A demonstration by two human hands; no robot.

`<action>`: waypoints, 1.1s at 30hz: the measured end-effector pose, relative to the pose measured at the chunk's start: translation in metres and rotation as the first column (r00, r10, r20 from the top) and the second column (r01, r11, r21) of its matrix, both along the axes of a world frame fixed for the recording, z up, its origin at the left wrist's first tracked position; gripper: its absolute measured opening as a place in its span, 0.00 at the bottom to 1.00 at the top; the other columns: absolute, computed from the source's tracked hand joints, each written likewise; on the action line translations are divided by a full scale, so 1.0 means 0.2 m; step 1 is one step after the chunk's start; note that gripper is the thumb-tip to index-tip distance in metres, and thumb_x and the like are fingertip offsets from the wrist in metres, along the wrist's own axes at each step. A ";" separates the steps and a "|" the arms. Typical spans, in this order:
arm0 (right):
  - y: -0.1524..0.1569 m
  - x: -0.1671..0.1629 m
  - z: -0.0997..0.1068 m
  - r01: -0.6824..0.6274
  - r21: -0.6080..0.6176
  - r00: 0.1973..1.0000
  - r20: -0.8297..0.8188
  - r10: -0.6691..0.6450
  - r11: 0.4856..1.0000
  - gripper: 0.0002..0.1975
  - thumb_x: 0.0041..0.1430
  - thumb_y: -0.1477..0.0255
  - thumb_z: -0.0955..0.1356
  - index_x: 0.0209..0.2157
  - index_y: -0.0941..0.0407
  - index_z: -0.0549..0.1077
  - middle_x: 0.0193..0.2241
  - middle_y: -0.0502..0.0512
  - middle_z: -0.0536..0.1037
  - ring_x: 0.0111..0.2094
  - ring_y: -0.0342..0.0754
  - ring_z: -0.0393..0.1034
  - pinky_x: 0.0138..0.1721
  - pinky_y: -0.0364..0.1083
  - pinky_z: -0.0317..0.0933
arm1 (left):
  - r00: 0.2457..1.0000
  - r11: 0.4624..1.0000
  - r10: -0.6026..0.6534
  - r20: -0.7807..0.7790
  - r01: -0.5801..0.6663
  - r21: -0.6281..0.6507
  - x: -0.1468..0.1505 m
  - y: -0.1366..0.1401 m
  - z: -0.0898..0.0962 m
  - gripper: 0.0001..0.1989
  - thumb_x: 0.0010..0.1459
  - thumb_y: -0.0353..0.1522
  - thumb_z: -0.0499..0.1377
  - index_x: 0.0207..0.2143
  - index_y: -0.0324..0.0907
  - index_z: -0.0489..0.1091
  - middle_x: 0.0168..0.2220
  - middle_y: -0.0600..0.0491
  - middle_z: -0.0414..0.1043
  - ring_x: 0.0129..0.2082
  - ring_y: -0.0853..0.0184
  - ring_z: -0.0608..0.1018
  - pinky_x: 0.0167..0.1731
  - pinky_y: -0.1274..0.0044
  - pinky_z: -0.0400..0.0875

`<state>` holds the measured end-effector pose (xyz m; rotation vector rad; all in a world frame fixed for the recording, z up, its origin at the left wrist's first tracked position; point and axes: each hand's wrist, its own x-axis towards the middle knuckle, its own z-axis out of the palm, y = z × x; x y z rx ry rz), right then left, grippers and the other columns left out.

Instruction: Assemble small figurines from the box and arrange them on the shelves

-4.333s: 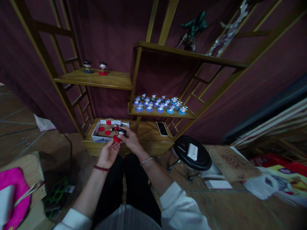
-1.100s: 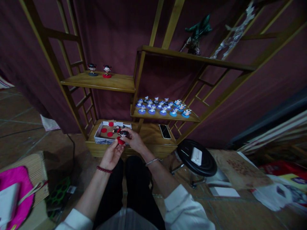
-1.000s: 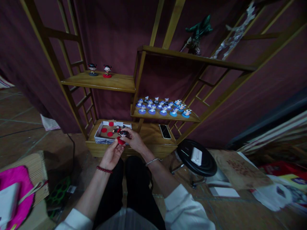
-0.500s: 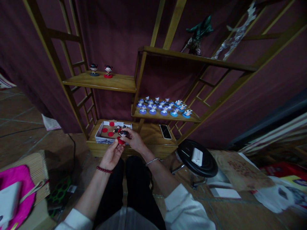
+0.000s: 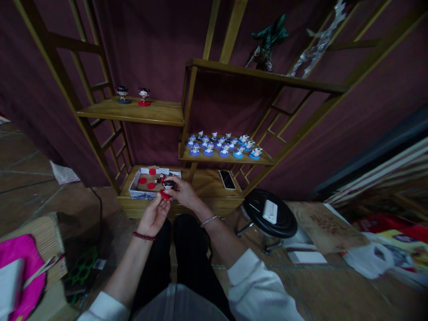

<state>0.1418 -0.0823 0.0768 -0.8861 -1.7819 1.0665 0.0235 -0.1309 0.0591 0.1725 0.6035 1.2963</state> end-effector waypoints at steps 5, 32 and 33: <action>0.00 0.01 0.00 0.009 0.030 0.999 0.038 -0.010 0.999 0.16 0.48 0.72 0.66 0.42 0.54 0.66 0.37 0.50 0.70 0.36 0.42 0.66 0.40 0.44 0.61 | 1.000 1.000 -0.016 -0.017 0.016 -0.009 0.01 -0.01 0.01 0.11 0.58 0.27 0.49 0.29 0.34 0.70 0.25 0.50 0.71 0.26 0.72 0.74 0.27 0.81 0.70; 0.00 0.01 0.01 0.017 -0.001 0.997 0.070 -0.017 1.000 0.16 0.48 0.72 0.66 0.42 0.53 0.67 0.34 0.49 0.71 0.32 0.42 0.67 0.35 0.43 0.64 | 0.999 0.999 0.033 -0.020 -0.032 0.024 0.01 -0.01 -0.03 0.04 0.51 0.23 0.57 0.29 0.37 0.70 0.31 0.50 0.73 0.30 0.71 0.75 0.30 0.81 0.70; 0.00 0.01 0.01 0.018 0.006 0.997 0.076 -0.018 1.000 0.16 0.48 0.72 0.66 0.42 0.53 0.67 0.35 0.49 0.71 0.32 0.42 0.67 0.35 0.43 0.64 | 0.999 0.999 0.041 -0.016 -0.041 0.017 0.01 -0.02 -0.02 0.05 0.51 0.22 0.56 0.29 0.37 0.70 0.31 0.51 0.73 0.30 0.71 0.75 0.30 0.81 0.70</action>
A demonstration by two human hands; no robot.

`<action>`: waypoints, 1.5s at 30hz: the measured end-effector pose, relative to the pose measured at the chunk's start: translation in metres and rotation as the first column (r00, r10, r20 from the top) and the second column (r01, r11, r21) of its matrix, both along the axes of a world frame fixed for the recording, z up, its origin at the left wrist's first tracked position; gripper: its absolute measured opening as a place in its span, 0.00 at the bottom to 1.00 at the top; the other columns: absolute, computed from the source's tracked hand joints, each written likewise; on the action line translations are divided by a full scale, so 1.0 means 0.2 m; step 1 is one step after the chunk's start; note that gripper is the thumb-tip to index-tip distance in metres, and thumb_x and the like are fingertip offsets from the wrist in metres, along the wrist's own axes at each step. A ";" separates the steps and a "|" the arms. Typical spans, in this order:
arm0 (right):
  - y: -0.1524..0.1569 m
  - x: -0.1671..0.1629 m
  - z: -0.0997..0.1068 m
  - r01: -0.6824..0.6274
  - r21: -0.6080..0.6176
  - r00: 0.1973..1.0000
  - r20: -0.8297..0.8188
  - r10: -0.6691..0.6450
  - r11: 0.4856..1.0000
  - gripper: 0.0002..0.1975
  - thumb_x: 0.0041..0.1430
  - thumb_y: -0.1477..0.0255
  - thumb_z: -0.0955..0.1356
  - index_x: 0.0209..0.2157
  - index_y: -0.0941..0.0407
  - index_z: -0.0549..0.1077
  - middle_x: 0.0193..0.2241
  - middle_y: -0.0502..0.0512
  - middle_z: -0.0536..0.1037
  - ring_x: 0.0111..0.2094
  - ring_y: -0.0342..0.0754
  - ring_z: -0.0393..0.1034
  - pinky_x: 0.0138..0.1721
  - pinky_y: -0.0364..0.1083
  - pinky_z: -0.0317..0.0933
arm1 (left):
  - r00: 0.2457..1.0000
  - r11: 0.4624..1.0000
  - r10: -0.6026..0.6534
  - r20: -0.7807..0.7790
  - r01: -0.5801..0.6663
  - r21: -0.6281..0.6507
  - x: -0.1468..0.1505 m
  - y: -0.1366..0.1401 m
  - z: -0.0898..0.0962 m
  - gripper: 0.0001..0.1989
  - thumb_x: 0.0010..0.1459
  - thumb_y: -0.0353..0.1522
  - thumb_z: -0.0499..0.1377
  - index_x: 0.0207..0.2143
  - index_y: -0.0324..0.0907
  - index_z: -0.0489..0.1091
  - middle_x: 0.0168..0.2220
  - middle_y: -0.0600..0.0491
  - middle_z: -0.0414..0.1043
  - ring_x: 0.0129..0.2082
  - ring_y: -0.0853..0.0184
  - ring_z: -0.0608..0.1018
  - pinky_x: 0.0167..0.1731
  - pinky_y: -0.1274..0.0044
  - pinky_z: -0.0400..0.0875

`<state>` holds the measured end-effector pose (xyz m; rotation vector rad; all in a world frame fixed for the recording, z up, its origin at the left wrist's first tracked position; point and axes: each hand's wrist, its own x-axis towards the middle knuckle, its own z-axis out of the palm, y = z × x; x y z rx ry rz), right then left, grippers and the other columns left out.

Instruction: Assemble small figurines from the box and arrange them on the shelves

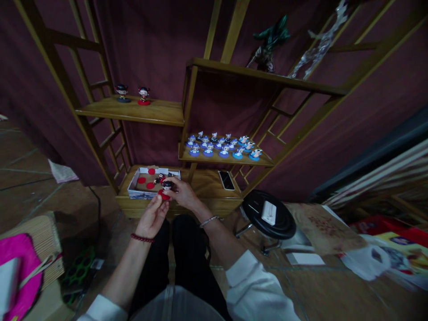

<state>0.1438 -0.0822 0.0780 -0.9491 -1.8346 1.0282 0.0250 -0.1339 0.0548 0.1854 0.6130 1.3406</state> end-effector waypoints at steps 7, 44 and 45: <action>0.00 0.00 0.00 0.004 -0.006 1.000 0.002 -0.004 1.000 0.16 0.48 0.72 0.66 0.42 0.53 0.66 0.36 0.49 0.72 0.33 0.42 0.68 0.35 0.42 0.63 | 0.999 0.999 0.041 0.014 -0.041 -0.006 0.00 0.00 0.00 0.09 0.52 0.20 0.54 0.31 0.39 0.71 0.32 0.52 0.73 0.31 0.74 0.74 0.35 0.81 0.70; -0.01 -0.02 0.11 -0.066 -0.043 0.998 -0.010 0.066 0.997 0.14 0.46 0.74 0.66 0.39 0.56 0.67 0.29 0.48 0.70 0.28 0.40 0.65 0.31 0.41 0.62 | 0.999 0.999 0.045 0.021 -0.045 0.020 -0.04 0.00 0.02 0.08 0.50 0.19 0.55 0.30 0.38 0.71 0.31 0.52 0.73 0.31 0.73 0.75 0.34 0.80 0.70; -0.01 -0.02 0.11 -0.062 -0.026 0.998 -0.006 0.061 0.998 0.14 0.46 0.74 0.66 0.39 0.56 0.67 0.30 0.48 0.71 0.29 0.40 0.66 0.32 0.41 0.62 | 0.998 0.998 0.052 0.025 -0.052 0.020 -0.03 0.00 0.03 0.08 0.50 0.19 0.55 0.30 0.37 0.71 0.31 0.52 0.73 0.31 0.73 0.75 0.35 0.80 0.70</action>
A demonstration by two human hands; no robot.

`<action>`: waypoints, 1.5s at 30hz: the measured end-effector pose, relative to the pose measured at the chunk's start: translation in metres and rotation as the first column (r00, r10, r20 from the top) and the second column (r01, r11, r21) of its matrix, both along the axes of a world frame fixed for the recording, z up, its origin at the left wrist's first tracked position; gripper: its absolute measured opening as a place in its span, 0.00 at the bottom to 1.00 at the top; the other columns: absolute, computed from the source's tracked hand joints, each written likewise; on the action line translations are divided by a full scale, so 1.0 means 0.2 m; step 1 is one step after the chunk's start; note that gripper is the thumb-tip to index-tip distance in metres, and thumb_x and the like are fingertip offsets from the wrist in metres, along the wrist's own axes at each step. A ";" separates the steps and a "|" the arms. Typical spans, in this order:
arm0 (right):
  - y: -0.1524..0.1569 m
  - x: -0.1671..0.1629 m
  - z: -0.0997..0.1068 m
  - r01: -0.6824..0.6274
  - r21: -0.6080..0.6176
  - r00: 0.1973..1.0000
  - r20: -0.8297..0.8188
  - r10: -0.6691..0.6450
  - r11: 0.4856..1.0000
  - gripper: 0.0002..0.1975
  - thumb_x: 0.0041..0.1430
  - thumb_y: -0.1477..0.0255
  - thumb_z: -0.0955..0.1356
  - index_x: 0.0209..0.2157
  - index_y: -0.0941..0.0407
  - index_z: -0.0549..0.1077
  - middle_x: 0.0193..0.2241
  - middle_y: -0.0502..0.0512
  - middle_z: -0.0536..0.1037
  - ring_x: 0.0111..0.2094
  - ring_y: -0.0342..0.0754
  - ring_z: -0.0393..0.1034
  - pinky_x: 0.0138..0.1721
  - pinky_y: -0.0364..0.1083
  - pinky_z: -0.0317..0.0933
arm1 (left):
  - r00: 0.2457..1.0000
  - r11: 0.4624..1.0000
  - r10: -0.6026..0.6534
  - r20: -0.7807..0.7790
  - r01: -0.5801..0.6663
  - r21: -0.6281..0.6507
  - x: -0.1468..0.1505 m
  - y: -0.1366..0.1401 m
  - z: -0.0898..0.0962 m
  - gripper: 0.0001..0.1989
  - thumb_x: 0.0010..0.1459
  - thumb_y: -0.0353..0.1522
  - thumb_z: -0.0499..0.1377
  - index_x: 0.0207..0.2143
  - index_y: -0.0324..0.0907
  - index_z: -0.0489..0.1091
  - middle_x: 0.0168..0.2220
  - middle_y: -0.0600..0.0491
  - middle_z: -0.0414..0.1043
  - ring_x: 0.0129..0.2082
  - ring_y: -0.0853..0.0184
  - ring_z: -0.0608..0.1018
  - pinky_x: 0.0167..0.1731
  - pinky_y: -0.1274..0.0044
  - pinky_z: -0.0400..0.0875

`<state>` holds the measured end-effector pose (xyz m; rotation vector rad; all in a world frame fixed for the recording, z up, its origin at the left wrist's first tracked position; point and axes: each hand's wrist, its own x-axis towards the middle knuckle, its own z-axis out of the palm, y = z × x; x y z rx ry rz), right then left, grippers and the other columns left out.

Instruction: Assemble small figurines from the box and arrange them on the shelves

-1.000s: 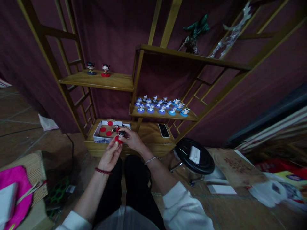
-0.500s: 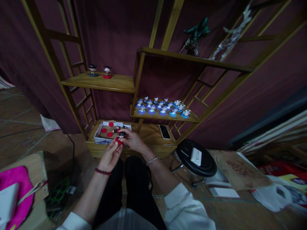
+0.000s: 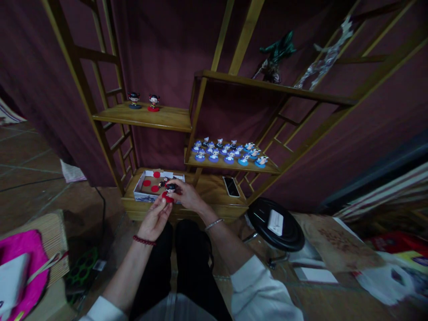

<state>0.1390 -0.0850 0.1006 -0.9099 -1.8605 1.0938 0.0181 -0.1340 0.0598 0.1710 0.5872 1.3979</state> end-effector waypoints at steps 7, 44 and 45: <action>0.00 -0.01 0.00 0.011 0.064 0.999 0.034 -0.013 0.998 0.14 0.47 0.74 0.66 0.39 0.56 0.67 0.35 0.50 0.72 0.33 0.42 0.67 0.38 0.43 0.61 | 1.000 0.999 0.021 0.011 -0.021 0.041 0.00 0.00 0.00 0.11 0.50 0.18 0.55 0.33 0.38 0.71 0.33 0.53 0.73 0.32 0.74 0.74 0.37 0.81 0.69; 0.06 0.00 -0.02 -0.071 -0.036 0.997 0.017 0.071 0.997 0.20 0.47 0.72 0.66 0.45 0.54 0.65 0.33 0.49 0.72 0.30 0.41 0.67 0.34 0.43 0.63 | 0.998 0.998 -0.033 -0.049 0.035 0.043 -0.02 0.00 0.03 0.07 0.50 0.22 0.57 0.30 0.38 0.71 0.30 0.52 0.73 0.30 0.72 0.75 0.31 0.81 0.70; 0.05 0.00 -0.02 -0.068 -0.041 0.998 0.015 0.069 0.997 0.20 0.48 0.72 0.66 0.45 0.54 0.65 0.33 0.49 0.72 0.30 0.41 0.67 0.34 0.43 0.63 | 0.999 0.998 -0.027 -0.046 0.029 0.051 -0.02 0.00 0.03 0.07 0.50 0.21 0.57 0.31 0.39 0.71 0.31 0.53 0.73 0.30 0.72 0.75 0.31 0.81 0.70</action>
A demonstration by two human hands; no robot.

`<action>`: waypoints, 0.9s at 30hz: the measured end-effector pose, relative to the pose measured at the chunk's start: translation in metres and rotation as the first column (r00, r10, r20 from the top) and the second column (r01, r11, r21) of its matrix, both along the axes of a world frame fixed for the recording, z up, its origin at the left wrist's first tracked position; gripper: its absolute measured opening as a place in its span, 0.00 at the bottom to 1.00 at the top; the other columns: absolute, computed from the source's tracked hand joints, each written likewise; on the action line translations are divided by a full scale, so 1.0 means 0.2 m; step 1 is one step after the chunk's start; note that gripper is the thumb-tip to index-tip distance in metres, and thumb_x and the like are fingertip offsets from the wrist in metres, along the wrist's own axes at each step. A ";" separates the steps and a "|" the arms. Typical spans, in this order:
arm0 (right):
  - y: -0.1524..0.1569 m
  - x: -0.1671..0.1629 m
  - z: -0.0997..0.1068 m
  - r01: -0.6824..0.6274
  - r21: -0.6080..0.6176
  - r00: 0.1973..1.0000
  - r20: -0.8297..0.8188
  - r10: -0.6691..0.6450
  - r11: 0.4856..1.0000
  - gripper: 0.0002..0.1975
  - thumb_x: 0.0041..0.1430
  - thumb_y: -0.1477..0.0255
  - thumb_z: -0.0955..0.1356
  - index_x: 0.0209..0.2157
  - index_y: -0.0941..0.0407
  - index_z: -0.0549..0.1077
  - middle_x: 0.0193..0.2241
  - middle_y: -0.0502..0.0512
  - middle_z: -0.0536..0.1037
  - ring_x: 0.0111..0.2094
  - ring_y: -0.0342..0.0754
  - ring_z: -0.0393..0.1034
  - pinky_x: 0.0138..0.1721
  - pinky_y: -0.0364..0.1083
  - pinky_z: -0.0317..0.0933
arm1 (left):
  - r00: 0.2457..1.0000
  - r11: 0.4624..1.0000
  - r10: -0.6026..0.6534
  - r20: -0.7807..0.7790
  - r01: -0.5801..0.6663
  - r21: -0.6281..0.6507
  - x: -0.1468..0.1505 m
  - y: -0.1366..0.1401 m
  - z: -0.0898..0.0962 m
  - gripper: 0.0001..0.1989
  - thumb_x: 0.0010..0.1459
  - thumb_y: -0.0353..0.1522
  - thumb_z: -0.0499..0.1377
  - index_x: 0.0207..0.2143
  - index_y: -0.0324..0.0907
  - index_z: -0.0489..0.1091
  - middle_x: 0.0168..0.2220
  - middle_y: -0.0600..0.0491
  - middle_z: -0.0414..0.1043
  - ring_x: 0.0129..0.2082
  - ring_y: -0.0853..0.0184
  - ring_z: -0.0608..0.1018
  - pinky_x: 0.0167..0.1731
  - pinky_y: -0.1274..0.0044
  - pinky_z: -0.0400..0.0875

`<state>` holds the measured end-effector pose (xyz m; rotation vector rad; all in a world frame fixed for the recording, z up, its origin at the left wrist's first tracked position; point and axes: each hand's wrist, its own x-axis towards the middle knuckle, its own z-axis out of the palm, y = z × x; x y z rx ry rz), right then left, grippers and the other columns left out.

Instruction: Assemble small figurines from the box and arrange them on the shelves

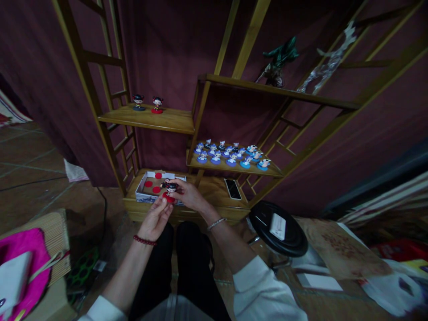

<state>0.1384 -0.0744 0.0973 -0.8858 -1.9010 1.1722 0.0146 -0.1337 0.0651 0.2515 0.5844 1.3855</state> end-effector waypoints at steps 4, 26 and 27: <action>-0.02 0.00 0.03 0.027 0.037 1.000 0.014 -0.028 0.999 0.18 0.47 0.73 0.66 0.44 0.55 0.67 0.34 0.50 0.72 0.33 0.43 0.68 0.36 0.43 0.63 | 0.999 0.999 0.027 0.021 -0.028 0.019 0.00 0.00 -0.01 0.09 0.50 0.20 0.56 0.32 0.39 0.71 0.32 0.54 0.73 0.30 0.74 0.75 0.32 0.82 0.70; -0.01 -0.03 0.17 -0.035 -0.080 0.988 -0.153 0.023 0.996 0.23 0.48 0.70 0.68 0.48 0.56 0.63 0.37 0.52 0.73 0.34 0.42 0.68 0.35 0.42 0.63 | 1.000 0.995 -0.029 -0.002 0.029 0.100 -0.06 0.04 0.11 0.08 0.50 0.23 0.57 0.35 0.37 0.70 0.34 0.48 0.74 0.35 0.65 0.76 0.35 0.77 0.71; -0.01 -0.03 0.17 -0.044 -0.095 0.985 -0.168 0.028 0.994 0.23 0.48 0.70 0.68 0.47 0.56 0.64 0.37 0.53 0.73 0.34 0.41 0.68 0.34 0.41 0.63 | 1.000 0.994 -0.024 0.001 0.023 0.102 -0.06 0.04 0.12 0.08 0.50 0.23 0.57 0.34 0.37 0.70 0.34 0.48 0.74 0.35 0.65 0.76 0.35 0.77 0.71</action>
